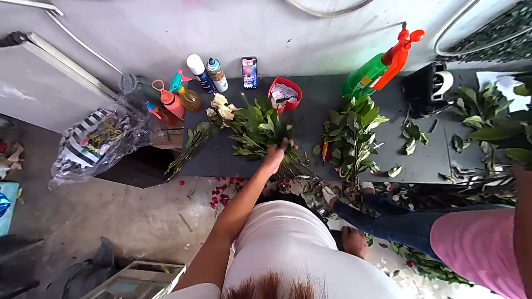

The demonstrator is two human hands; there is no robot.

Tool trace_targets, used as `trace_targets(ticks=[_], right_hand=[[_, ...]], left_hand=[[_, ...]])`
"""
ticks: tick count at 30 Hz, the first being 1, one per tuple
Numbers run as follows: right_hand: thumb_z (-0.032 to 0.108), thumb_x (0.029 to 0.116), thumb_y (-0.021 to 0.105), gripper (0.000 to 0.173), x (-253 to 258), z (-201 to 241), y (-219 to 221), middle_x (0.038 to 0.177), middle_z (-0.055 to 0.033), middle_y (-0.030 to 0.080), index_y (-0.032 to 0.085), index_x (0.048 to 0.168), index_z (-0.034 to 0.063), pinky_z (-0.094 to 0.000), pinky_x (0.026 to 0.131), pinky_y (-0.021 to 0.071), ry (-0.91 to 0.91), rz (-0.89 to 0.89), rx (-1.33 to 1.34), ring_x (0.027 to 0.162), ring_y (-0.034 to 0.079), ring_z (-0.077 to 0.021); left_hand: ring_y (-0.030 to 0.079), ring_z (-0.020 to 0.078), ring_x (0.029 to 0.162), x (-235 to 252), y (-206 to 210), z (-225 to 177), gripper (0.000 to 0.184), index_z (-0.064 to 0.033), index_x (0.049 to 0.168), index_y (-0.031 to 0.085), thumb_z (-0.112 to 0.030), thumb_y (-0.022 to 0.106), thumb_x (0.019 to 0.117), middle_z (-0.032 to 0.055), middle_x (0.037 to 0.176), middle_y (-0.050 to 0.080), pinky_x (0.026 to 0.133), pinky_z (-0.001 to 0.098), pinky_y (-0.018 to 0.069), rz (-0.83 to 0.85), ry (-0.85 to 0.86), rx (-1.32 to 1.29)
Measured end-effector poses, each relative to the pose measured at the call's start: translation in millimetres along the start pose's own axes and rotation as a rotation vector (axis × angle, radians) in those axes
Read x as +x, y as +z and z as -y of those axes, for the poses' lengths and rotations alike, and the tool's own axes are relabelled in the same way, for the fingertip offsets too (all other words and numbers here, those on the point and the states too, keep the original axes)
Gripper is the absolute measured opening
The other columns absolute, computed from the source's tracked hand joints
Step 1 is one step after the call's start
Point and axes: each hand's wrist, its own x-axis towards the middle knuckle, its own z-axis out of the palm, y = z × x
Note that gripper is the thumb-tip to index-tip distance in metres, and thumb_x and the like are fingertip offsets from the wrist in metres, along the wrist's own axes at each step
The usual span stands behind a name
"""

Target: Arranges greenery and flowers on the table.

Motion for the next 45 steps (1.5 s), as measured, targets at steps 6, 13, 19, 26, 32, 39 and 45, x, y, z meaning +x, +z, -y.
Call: trace_targets(ticks=[6, 13, 19, 26, 32, 39, 45], right_hand=[[0.069, 0.0819, 0.073, 0.088, 33.4, -78.6, 49.2, 0.148, -0.0294, 0.050, 0.061, 0.138, 0.0033, -0.0678, 0.109, 0.0372, 0.184, 0.419, -0.212, 0.141, 0.044, -0.0469], [0.035, 0.1027, 0.058, 0.057, 26.5, 45.2, -56.5, 0.142, -0.0352, 0.053, 0.053, 0.143, -0.0054, -0.0735, 0.107, 0.0360, 0.003, 0.257, -0.148, 0.135, 0.049, -0.0538], [0.025, 0.1066, 0.048, 0.041, 66.7, 127.7, -133.4, 0.144, -0.0297, 0.054, 0.061, 0.138, 0.0013, -0.0684, 0.104, 0.0418, -0.149, 0.009, 0.144, 0.130, 0.055, -0.0481], [0.010, 0.1014, 0.056, 0.047, 146.8, 128.7, -138.0, 0.148, -0.0370, 0.045, 0.049, 0.144, -0.0103, -0.0576, 0.117, 0.0357, -0.113, -0.070, 0.353, 0.141, 0.043, -0.0479], [0.015, 0.1057, 0.050, 0.050, 164.3, 133.3, -123.7, 0.152, -0.0350, 0.041, 0.042, 0.149, -0.0075, -0.0610, 0.112, 0.0393, -0.039, 0.015, 0.250, 0.142, 0.042, -0.0476], [0.003, 0.0967, 0.057, 0.058, 133.9, 126.5, -117.3, 0.153, -0.0298, 0.044, 0.039, 0.151, -0.0073, -0.0527, 0.116, 0.0372, -0.057, -0.330, 0.481, 0.142, 0.045, -0.0416], [-0.002, 0.0999, 0.050, 0.045, 115.7, 113.4, -118.0, 0.146, -0.0340, 0.048, 0.047, 0.144, -0.0118, -0.0453, 0.116, 0.0395, -0.160, -0.543, 0.672, 0.137, 0.049, -0.0436]], left_hand=[[0.064, 0.0153, 0.090, 20.2, -21.8, -8.4, 0.026, -0.0013, 0.125, 0.051, -0.019, 0.036, 0.1125, 0.0070, 0.100, 0.064, 0.082, 0.0327, 0.0549, -0.103, -0.057, -0.134], [0.044, 0.0313, 0.141, 52.5, -50.9, 24.7, 0.063, 0.0029, 0.154, 0.031, -0.028, 0.057, 0.1060, 0.0231, 0.155, 0.041, 0.115, 0.0485, 0.0396, -0.250, -0.243, 0.120], [0.031, 0.0390, 0.148, 11.2, -63.5, 49.7, 0.076, -0.0014, 0.161, 0.017, -0.026, 0.061, 0.1036, 0.0244, 0.163, 0.026, 0.118, 0.0549, 0.0325, -0.348, -0.284, 0.188], [0.043, 0.0347, 0.141, -34.5, -103.4, 67.0, 0.053, 0.0020, 0.155, 0.032, -0.014, 0.048, 0.1081, 0.0248, 0.159, 0.034, 0.111, 0.0474, 0.0413, -0.471, -0.346, 0.103], [0.045, 0.0326, 0.140, -74.7, -115.6, 85.2, 0.051, -0.0037, 0.157, 0.030, -0.016, 0.043, 0.1095, 0.0218, 0.161, 0.033, 0.108, 0.0456, 0.0431, -0.627, -0.370, -0.019], [0.047, 0.0303, 0.139, -67.3, -104.8, 83.4, 0.049, -0.0050, 0.156, 0.032, -0.017, 0.043, 0.1097, 0.0195, 0.160, 0.035, 0.107, 0.0444, 0.0446, -0.644, -0.363, -0.076], [0.048, 0.0303, 0.138, -36.1, -80.9, 77.1, 0.050, -0.0060, 0.157, 0.032, -0.017, 0.044, 0.1093, 0.0183, 0.161, 0.035, 0.106, 0.0441, 0.0458, -0.519, -0.355, -0.050]])
